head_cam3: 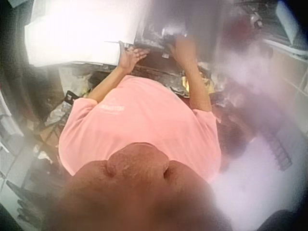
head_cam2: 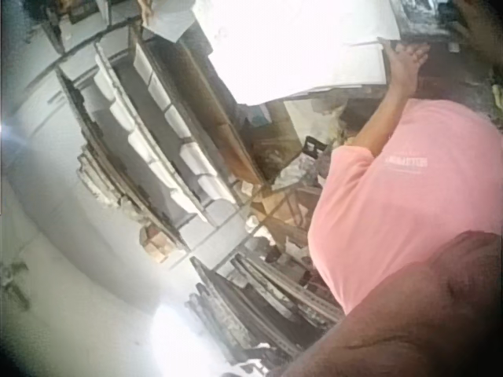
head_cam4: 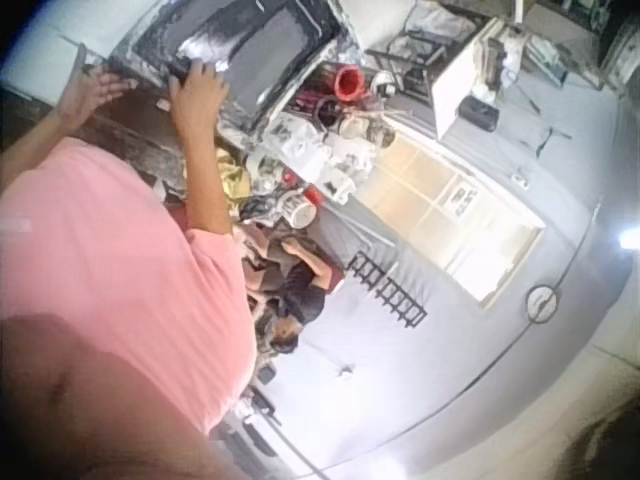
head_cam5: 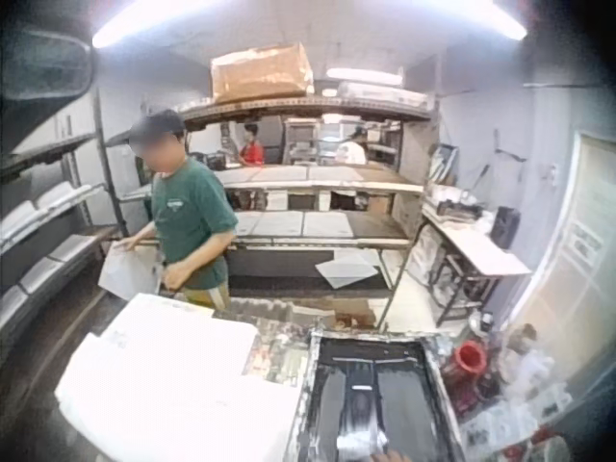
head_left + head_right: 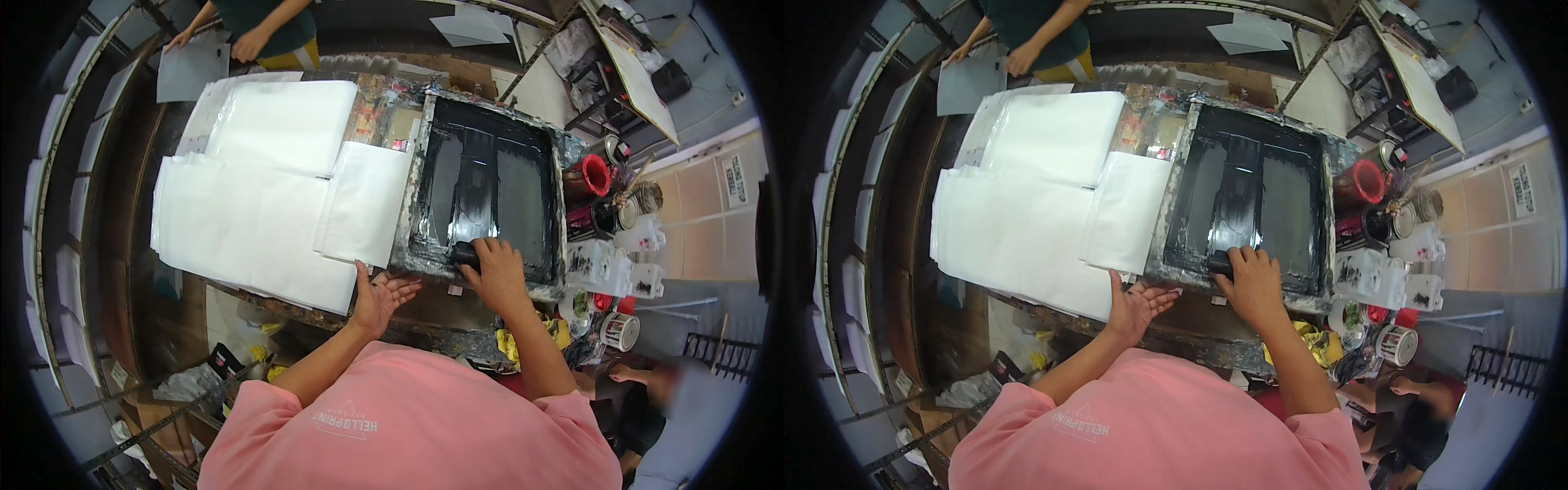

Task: The person performs screen printing by placing white sheets under a screen, applying ink with a squeegee, and lifting the screen to reveal printed sheets. A coworker removes printed sheets and places them on a drying rack while the person continues the cycle.

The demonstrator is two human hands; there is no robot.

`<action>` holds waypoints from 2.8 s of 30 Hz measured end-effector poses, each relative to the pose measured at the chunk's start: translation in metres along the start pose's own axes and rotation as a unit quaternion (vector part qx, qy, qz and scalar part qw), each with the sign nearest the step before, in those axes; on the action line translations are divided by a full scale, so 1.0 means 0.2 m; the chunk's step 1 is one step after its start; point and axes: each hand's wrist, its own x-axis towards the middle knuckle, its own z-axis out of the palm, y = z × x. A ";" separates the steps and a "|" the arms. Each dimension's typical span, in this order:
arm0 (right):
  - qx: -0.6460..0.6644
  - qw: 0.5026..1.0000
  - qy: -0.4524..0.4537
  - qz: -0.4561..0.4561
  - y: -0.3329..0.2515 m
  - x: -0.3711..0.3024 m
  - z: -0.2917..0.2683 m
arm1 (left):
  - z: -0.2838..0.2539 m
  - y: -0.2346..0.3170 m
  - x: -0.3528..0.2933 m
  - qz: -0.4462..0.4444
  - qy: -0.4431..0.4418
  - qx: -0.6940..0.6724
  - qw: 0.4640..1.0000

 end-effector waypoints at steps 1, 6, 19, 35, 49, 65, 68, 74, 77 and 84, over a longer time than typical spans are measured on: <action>0.009 0.999 0.050 0.003 -0.06 -0.04 -0.10 | 0.03 0.03 -0.04 0.027 -0.027 0.011 0.999; -0.033 0.957 0.286 -0.014 -0.10 0.10 -0.42 | 0.27 0.25 -0.06 0.210 -0.206 0.072 0.953; -0.066 0.935 0.348 -0.013 -0.05 0.35 -0.79 | -0.48 -0.04 0.18 0.164 0.272 0.838 0.445; -0.051 0.920 0.389 -0.028 -0.03 0.40 -0.80 | -0.10 0.55 0.16 0.432 0.325 0.714 0.444; -0.065 0.919 0.386 -0.041 0.03 0.47 -0.83 | -0.06 -0.30 0.47 0.408 -0.028 0.809 0.422; -0.062 0.916 0.396 -0.031 0.04 0.48 -0.85 | -0.01 -0.33 0.50 0.359 -0.008 0.829 0.429; -0.061 0.926 0.371 -0.022 0.04 0.44 -0.81 | 0.23 -0.08 0.37 0.347 -0.072 0.603 0.715; -0.008 0.973 0.226 -0.035 0.03 0.14 -0.31 | 0.51 0.25 -0.14 0.134 -0.077 -0.144 0.977; 0.067 0.994 0.074 -0.052 0.20 0.09 -0.01 | 0.27 0.06 -0.09 0.025 0.047 -0.058 0.997; 0.106 0.988 -0.110 0.038 0.19 0.02 0.33 | -0.16 -0.14 0.18 -0.064 0.065 -0.023 0.996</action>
